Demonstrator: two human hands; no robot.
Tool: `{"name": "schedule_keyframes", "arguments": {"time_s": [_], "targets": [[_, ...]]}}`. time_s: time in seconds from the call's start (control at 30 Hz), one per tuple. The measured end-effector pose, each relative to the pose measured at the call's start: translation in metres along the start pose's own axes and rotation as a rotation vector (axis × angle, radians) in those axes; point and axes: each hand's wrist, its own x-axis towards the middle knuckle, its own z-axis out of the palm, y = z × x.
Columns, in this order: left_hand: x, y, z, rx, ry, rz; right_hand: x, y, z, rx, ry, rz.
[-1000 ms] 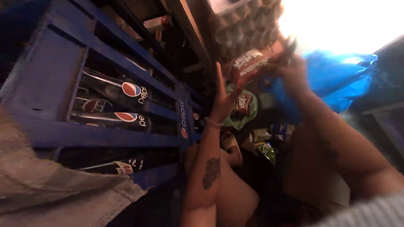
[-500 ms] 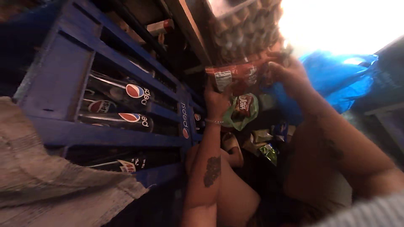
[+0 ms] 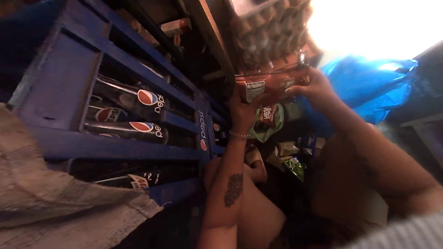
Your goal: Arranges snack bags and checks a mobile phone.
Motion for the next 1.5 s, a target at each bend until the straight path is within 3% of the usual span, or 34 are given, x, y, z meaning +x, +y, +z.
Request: {"name": "schedule_keyframes", "arguments": {"time_s": [0.2, 0.43, 0.57, 0.73, 0.9, 1.03, 1.2, 1.33, 1.5], "targets": [[0.001, -0.002, -0.001, 0.002, -0.011, 0.01, 0.0, 0.001, 0.0, 0.01, -0.006, 0.012], [0.009, -0.005, -0.006, 0.154, -0.235, -0.308, 0.011, 0.012, -0.009, -0.128, 0.116, 0.039], [0.013, -0.016, -0.008, 0.323, -0.361, -0.41, 0.019, 0.01, -0.023, -0.437, 0.205, 0.127], [0.005, -0.023, 0.007, 0.683, -0.742, -0.489, 0.021, 0.009, -0.036, -0.809, 0.204, 0.243], [-0.036, -0.084, 0.046, 0.971, -1.018, -0.473, 0.017, -0.007, -0.031, -1.052, 0.057, 0.459], [-0.052, -0.139, 0.047, 1.124, -0.978, -0.546, 0.03, 0.016, -0.02, -1.09, 0.008, 0.504], [-0.062, -0.2, 0.048, 1.134, -0.876, -0.327, 0.057, 0.043, -0.012, -1.041, -0.002, 0.609], [-0.066, -0.208, 0.058, 1.14, -0.794, -0.466, 0.067, 0.066, -0.003, -1.005, -0.018, 0.693], [-0.053, -0.218, 0.042, 0.806, -0.657, -0.493, 0.069, 0.09, -0.004, -1.058, -0.255, 0.758]]}}
